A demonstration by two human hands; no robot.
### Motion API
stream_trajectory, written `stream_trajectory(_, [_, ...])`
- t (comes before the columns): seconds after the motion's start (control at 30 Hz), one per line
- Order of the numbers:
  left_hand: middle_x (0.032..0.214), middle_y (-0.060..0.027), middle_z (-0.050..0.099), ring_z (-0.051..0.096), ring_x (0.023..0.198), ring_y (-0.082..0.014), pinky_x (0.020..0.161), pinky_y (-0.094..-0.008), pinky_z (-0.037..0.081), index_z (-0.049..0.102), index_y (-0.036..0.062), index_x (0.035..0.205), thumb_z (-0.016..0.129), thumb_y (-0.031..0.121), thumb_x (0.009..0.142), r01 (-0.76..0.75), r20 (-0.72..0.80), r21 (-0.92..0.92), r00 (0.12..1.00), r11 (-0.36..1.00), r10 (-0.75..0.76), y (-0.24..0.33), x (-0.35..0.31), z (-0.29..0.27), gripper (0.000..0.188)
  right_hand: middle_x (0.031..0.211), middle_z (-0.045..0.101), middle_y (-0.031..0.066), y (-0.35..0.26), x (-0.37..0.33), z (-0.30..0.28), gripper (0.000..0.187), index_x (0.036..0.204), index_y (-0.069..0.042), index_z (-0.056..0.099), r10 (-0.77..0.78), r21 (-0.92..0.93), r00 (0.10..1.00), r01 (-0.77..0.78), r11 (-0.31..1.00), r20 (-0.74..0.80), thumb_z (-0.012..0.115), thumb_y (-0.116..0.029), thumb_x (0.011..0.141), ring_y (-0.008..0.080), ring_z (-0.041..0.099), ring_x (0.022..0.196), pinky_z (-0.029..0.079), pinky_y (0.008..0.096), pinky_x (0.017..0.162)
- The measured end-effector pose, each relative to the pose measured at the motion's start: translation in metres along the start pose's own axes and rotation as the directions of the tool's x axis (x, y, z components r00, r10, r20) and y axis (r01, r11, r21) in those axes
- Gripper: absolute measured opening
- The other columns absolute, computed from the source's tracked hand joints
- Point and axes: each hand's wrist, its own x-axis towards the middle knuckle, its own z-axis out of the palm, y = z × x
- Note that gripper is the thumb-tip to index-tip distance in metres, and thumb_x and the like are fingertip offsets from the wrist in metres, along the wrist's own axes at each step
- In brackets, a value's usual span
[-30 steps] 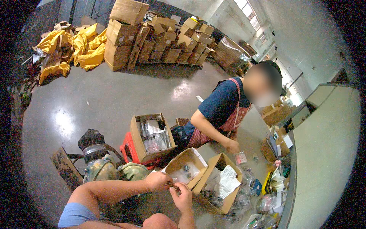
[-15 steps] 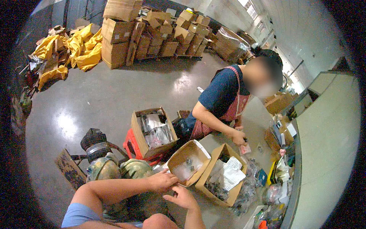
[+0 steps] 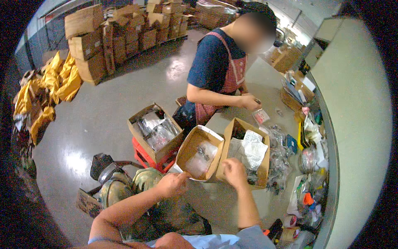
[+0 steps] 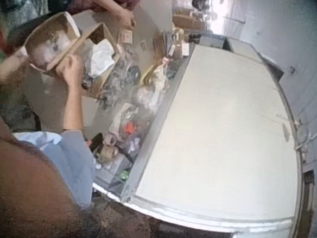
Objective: The person picks up small metal hardware components from a cardboard box and places them into individual plastic bags by hand.
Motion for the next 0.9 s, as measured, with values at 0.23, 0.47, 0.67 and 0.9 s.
stream_trajectory(0.23, [0.085, -0.0124, 0.066, 0.062, 0.080, -0.0329, 0.073, -0.0436, 0.048, 0.044, 0.0074, 0.115, 0.064, 0.026, 0.073, 0.028, 0.147, -0.021, 0.989, 0.999, -0.025, 0.009, 0.012, -0.007, 0.050, 0.104, 0.059, 0.0231, 0.128, 0.021, 0.019, 0.029, 0.102, 0.001, 0.057, 0.402, -0.520, 0.776, -0.112, 0.847, 0.487, 0.051, -0.005, 0.075, 0.0379, 0.055, 0.098, 0.046, 0.0428, 0.083])
stream_trajectory(0.47, [0.086, -0.0114, 0.066, 0.062, 0.081, -0.0321, 0.073, -0.0422, 0.049, 0.045, 0.0074, 0.115, 0.064, 0.026, 0.075, 0.021, 0.111, -0.027, 0.994, 0.999, -0.018, 0.009, 0.011, -0.004, 0.048, 0.106, 0.058, 0.0256, 0.180, 0.044, 0.067, 0.031, 0.103, 0.004, 0.056, 0.321, -0.498, 0.814, -0.045, 0.866, 0.485, 0.055, -0.015, 0.078, 0.0400, 0.054, 0.100, 0.045, 0.0442, 0.083])
stream_trajectory(0.67, [0.083, -0.0115, 0.065, 0.062, 0.080, -0.0327, 0.071, -0.0423, 0.049, 0.044, 0.0084, 0.116, 0.064, 0.024, 0.075, 0.034, 0.127, -0.034, 0.991, 0.999, -0.030, -0.001, 0.015, 0.008, 0.048, 0.096, 0.062, 0.0183, 0.219, 0.051, 0.092, 0.032, 0.095, -0.006, 0.062, 0.091, -0.274, 0.899, 0.033, 0.961, 0.428, 0.068, -0.026, 0.072, 0.0364, 0.059, 0.084, 0.047, 0.0420, 0.073])
stream_trajectory(0.9, [0.088, -0.0109, 0.065, 0.062, 0.084, -0.0332, 0.074, -0.0423, 0.050, 0.043, 0.0104, 0.122, 0.068, 0.023, 0.074, 0.100, 0.190, -0.065, 0.978, 0.993, -0.086, 0.001, 0.022, 0.002, 0.056, 0.075, 0.046, 0.0025, 0.144, 0.095, 0.008, 0.028, 0.097, -0.007, 0.043, 0.394, 0.641, 0.908, -0.388, 0.662, 0.143, 0.054, -0.006, 0.070, 0.0147, 0.044, 0.063, 0.039, 0.0299, 0.056])
